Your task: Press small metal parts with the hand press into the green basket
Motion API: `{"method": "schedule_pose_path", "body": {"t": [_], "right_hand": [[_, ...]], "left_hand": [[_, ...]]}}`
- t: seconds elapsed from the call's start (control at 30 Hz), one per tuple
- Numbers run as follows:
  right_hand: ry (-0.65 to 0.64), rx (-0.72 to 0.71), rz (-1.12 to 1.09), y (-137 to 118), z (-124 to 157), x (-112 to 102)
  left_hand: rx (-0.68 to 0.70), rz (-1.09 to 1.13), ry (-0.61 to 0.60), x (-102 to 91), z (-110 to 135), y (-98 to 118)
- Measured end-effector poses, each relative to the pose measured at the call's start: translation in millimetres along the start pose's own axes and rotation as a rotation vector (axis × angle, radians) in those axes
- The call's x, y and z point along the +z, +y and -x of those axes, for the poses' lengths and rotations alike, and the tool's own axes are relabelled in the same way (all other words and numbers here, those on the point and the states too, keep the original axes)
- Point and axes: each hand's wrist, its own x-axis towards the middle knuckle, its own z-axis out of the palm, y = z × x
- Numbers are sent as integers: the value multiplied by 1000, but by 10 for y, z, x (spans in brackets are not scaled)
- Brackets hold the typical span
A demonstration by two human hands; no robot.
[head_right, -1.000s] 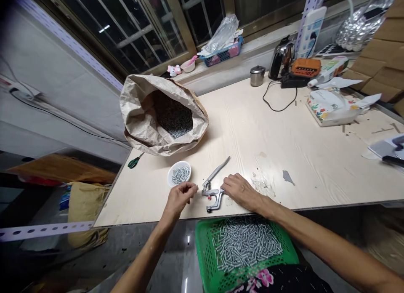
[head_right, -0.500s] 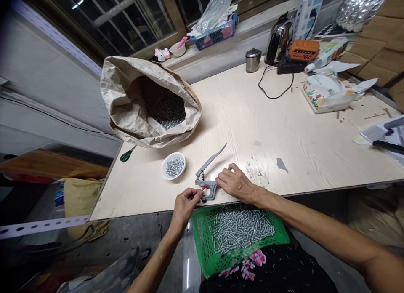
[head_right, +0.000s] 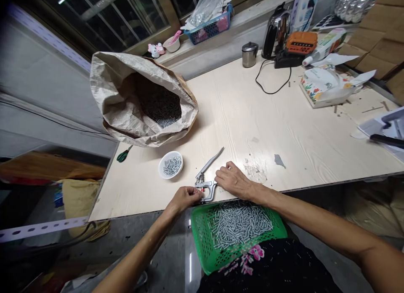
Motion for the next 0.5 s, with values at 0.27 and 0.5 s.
{"method": "schedule_pose_path", "body": {"t": [0.27,0.5], "right_hand": [[-197,115,-250,415,-14,-153],[-363,44,-216,581,-163,-199]], "left_hand": [[-39,-5,-1,17,-18,2],[-38,19,22,40,3,-14]]}}
